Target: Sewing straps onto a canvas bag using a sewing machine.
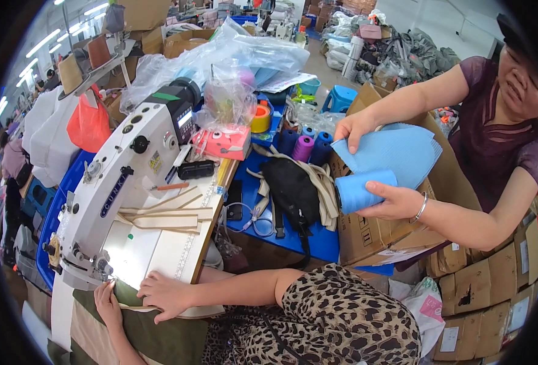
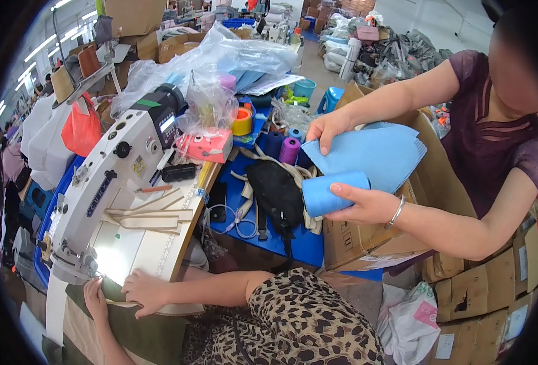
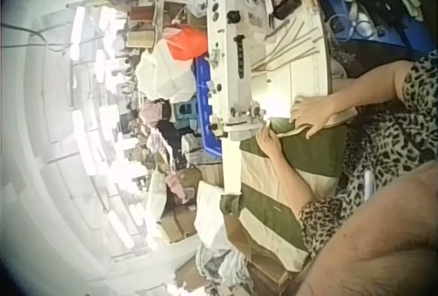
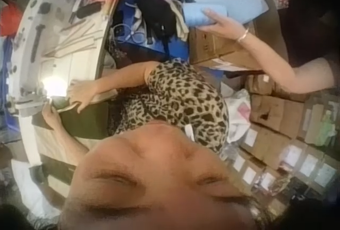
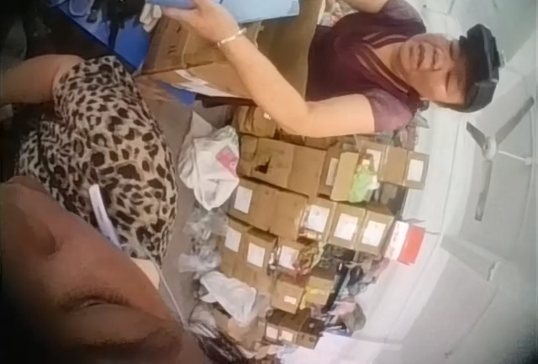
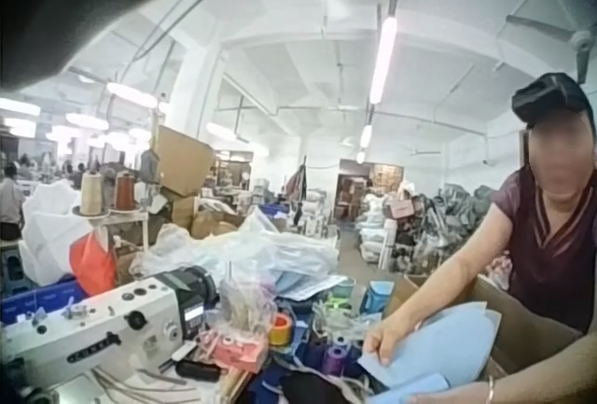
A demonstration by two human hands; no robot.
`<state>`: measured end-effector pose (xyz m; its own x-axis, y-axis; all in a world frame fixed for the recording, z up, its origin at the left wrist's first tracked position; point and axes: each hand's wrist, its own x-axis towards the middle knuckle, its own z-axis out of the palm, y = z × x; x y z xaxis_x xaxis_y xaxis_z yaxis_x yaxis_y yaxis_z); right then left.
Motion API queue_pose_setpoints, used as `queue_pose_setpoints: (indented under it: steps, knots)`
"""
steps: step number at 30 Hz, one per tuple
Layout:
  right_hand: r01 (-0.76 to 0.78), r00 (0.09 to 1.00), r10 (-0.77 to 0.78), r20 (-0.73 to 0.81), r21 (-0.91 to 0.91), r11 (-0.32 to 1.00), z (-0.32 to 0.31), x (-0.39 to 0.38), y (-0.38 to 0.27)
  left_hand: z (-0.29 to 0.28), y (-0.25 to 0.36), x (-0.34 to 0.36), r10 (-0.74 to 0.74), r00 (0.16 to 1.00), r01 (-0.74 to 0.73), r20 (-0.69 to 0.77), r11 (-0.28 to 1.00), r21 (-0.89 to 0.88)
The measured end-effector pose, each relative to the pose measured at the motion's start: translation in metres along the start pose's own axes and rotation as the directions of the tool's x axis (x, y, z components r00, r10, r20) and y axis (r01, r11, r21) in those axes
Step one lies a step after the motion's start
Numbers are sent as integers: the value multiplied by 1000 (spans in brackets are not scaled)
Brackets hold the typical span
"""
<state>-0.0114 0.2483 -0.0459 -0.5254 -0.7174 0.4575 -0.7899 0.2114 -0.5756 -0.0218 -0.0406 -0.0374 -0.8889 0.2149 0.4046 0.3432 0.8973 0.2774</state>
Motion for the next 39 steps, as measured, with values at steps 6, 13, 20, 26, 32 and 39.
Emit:
queue_pose_setpoints:
  steps: [6,13,20,26,32,39]
  knots:
    - [14,1000,-14,-14,-32,999,-4,6,-1,-7,4,3,20,1000,-20,8,1000,7]
    - [-5,999,5,-32,7,1000,1,0,-2,-5,9,1,-19,1000,19,7,1000,-9]
    - [19,998,-18,-66,3,1000,3,1,-1,-7,6,0,-49,998,50,25,998,-36]
    - [11,999,-10,-31,28,1000,8,2,0,-5,-4,-5,-57,997,58,52,998,-19]
    - [19,999,-17,-49,43,999,10,0,2,-3,-4,-5,-66,997,69,44,996,-51]
    - [27,999,-25,-44,38,999,10,1,3,-2,-3,-2,-52,998,53,22,996,-70]
